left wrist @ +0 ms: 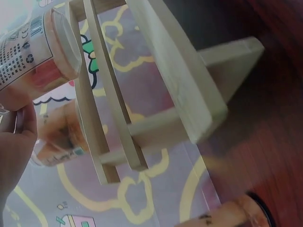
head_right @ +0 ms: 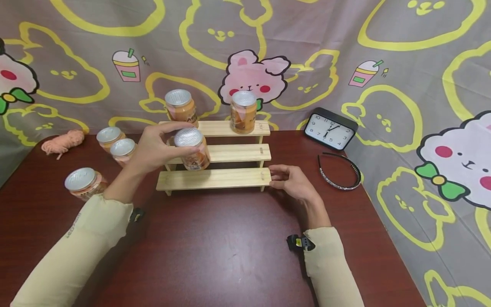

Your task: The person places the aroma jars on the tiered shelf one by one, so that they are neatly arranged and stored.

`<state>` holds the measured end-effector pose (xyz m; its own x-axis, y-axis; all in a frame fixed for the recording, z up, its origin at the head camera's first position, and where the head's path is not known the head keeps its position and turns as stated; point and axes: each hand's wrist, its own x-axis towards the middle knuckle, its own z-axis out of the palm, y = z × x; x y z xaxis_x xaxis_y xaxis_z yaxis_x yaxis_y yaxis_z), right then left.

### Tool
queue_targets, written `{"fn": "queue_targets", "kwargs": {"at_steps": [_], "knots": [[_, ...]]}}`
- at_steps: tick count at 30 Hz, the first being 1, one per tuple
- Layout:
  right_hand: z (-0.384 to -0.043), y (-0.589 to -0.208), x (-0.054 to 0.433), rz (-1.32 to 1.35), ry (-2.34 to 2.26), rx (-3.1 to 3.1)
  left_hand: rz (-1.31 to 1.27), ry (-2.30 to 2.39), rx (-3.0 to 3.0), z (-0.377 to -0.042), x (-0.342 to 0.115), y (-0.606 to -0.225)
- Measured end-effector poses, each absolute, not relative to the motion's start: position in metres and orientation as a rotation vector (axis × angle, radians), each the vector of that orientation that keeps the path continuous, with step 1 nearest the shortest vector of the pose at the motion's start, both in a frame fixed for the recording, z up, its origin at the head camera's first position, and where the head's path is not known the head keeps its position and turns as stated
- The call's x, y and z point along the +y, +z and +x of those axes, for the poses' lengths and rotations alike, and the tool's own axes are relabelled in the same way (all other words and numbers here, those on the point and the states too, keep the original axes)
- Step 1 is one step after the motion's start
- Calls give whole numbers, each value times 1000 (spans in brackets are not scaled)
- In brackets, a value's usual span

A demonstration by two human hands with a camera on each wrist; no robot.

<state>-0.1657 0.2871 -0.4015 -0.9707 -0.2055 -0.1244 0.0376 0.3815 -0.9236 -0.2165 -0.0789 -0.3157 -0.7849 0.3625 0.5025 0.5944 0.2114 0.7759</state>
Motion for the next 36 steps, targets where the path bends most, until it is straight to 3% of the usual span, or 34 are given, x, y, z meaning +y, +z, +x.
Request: {"fn": "queue_targets", "kwargs": {"at_steps": [36], "knots": [[-166,-403,287,-174,-1666,2398,-754,-1605,-2282,-234,3,-325]]}}
